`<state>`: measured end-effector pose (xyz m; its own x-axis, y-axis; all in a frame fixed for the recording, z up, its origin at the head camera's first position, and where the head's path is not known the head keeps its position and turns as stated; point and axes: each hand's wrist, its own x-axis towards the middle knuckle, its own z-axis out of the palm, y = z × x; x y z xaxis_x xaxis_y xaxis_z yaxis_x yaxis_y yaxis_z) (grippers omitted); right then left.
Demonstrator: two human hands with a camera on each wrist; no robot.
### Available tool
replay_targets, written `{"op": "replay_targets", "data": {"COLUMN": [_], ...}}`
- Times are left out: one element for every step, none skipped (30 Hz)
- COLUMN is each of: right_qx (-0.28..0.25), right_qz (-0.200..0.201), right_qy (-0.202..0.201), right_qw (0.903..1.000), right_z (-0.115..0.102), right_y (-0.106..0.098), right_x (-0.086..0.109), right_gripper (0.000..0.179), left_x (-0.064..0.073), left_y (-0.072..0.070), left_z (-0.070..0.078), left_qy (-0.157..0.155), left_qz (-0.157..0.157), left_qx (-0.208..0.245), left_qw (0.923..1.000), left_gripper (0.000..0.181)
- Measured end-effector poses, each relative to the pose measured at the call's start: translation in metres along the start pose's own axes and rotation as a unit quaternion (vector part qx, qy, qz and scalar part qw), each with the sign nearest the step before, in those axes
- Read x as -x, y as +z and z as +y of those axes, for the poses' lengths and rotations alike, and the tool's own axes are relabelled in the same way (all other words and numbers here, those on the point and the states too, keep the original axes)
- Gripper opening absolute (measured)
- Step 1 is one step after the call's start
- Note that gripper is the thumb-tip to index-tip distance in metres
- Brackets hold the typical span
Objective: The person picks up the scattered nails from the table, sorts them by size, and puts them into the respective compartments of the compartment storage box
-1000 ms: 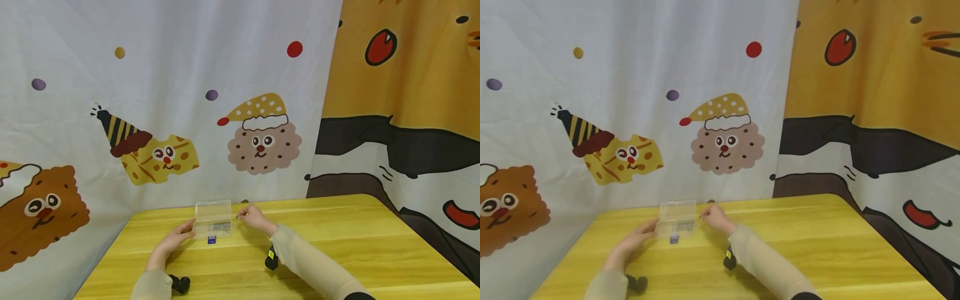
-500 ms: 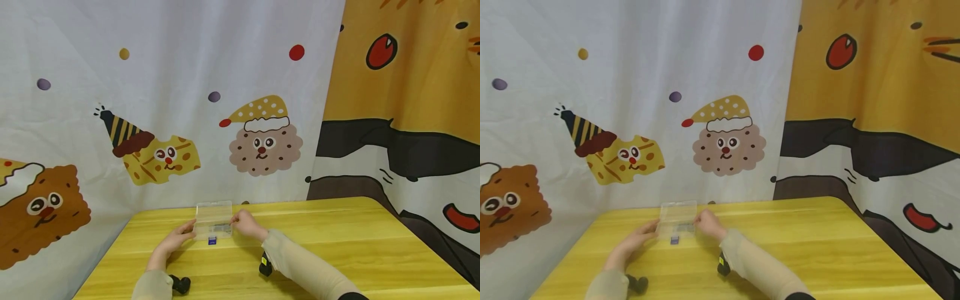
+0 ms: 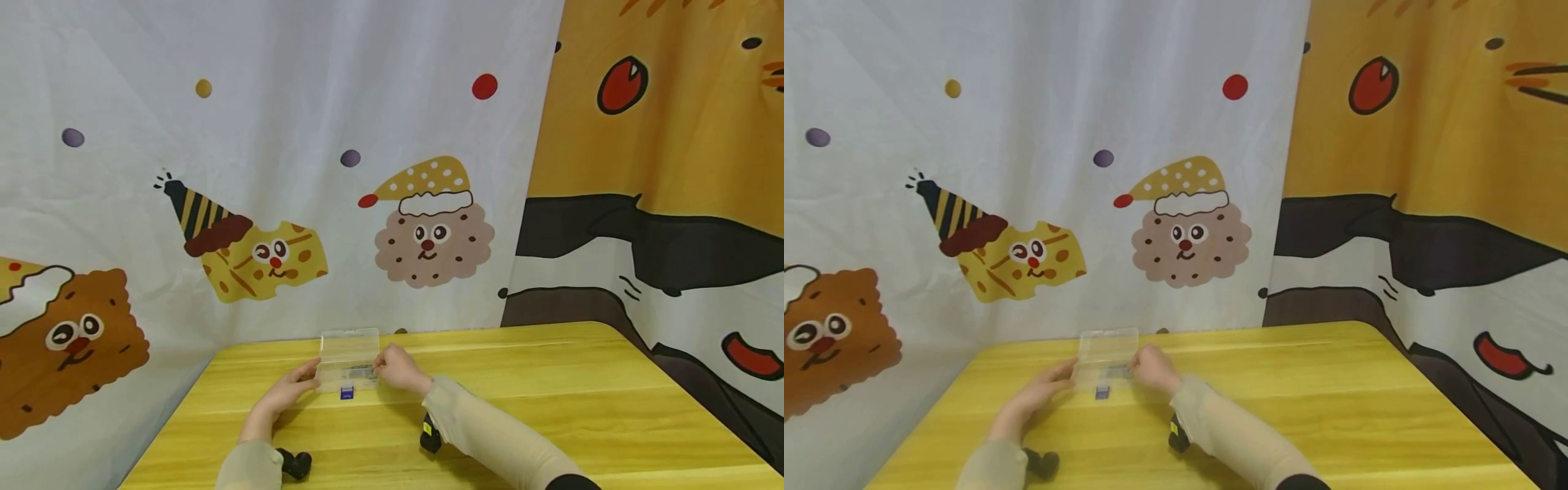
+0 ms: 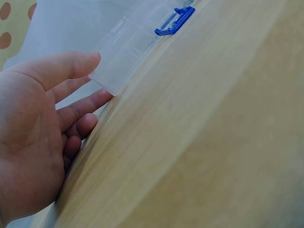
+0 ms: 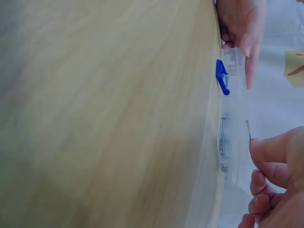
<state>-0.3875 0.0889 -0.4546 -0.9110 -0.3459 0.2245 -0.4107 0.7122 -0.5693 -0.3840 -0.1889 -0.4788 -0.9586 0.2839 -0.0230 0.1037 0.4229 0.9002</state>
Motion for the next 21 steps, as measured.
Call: {"op": "replay_targets", "data": {"right_qx": [0.001,0.001,0.002,0.003,0.003,0.003,0.002,0.003,0.003,0.002,0.002,0.001,0.000,-0.003,-0.006,-0.010,-0.014,-0.019,-0.025,-0.031,-0.038], "right_qz": [-0.001,-0.002,-0.002,-0.002,-0.003,-0.003,-0.004,-0.004,-0.004,-0.006,-0.007,-0.008,-0.010,-0.012,-0.015,-0.017,-0.018,-0.020,-0.022,-0.022,-0.023], "right_qy": [0.002,0.004,0.006,0.006,0.007,0.008,0.009,0.009,0.009,0.011,0.012,0.012,0.013,0.012,0.011,0.010,0.007,0.004,0.003,0.002,0.001], "right_qw": [1.0000,1.0000,1.0000,1.0000,1.0000,1.0000,1.0000,0.9999,0.9999,0.9999,0.9999,0.9999,0.9999,0.9999,0.9998,0.9998,0.9997,0.9996,0.9994,0.9993,0.9990], "right_z": [-0.0001,-0.0002,-0.0002,-0.0001,0.0000,0.0001,0.0003,0.0003,0.0003,0.0002,0.0000,-0.0001,-0.0002,0.0000,0.0003,0.0006,0.0008,0.0011,0.0013,0.0016,0.0014], "right_y": [0.0006,0.0012,0.0014,0.0019,0.0023,0.0027,0.0030,0.0029,0.0027,0.0028,0.0025,0.0022,0.0020,0.0020,0.0020,0.0021,0.0022,0.0021,0.0020,0.0017,0.0009], "right_x": [-0.0001,-0.0002,-0.0004,-0.0006,-0.0007,-0.0008,-0.0011,-0.0013,-0.0015,-0.0015,-0.0016,-0.0016,-0.0017,-0.0018,-0.0019,-0.0020,-0.0020,-0.0019,-0.0019,-0.0018,-0.0015], "right_gripper": [0.009,0.009,0.009,0.009,0.009,0.008,0.008,0.008,0.008,0.009,0.009,0.009,0.010,0.011,0.011,0.012,0.013,0.014,0.014,0.014,0.013], "left_x": [0.0001,0.0002,0.0004,0.0002,0.0002,0.0000,-0.0002,-0.0004,-0.0004,-0.0007,-0.0008,-0.0008,-0.0007,-0.0007,-0.0006,-0.0008,-0.0009,-0.0006,-0.0006,-0.0007,-0.0006], "left_y": [0.0002,0.0005,0.0006,0.0009,0.0011,0.0013,0.0013,0.0014,0.0013,0.0015,0.0015,0.0016,0.0016,0.0017,0.0017,0.0019,0.0018,0.0017,0.0015,0.0014,0.0010], "left_z": [0.0000,-0.0001,-0.0001,-0.0003,0.0000,-0.0002,-0.0002,-0.0004,-0.0005,-0.0006,-0.0005,-0.0008,-0.0007,-0.0008,-0.0009,-0.0009,-0.0010,-0.0009,-0.0009,-0.0008,-0.0007], "left_qy": [0.000,0.001,0.001,0.002,0.003,0.003,0.004,0.005,0.004,0.005,0.005,0.005,0.005,0.005,0.005,0.005,0.006,0.005,0.005,0.005,0.004], "left_qz": [0.000,0.002,0.002,0.002,0.002,0.002,0.002,0.002,0.002,0.003,0.004,0.004,0.004,0.005,0.005,0.005,0.005,0.004,0.003,0.003,0.002], "left_qx": [0.001,0.000,0.001,-0.001,0.000,-0.001,0.000,-0.002,0.000,-0.003,-0.003,-0.003,-0.004,-0.004,-0.005,-0.006,-0.007,-0.005,-0.006,-0.004,-0.003], "left_qw": [1.0000,1.0000,1.0000,1.0000,1.0000,1.0000,1.0000,1.0000,1.0000,1.0000,1.0000,1.0000,1.0000,1.0000,1.0000,1.0000,0.9999,1.0000,1.0000,1.0000,1.0000], "left_gripper": [0.060,0.060,0.060,0.060,0.060,0.060,0.060,0.060,0.060,0.060,0.060,0.060,0.060,0.060,0.060,0.060,0.060,0.060,0.060,0.060,0.059]}}
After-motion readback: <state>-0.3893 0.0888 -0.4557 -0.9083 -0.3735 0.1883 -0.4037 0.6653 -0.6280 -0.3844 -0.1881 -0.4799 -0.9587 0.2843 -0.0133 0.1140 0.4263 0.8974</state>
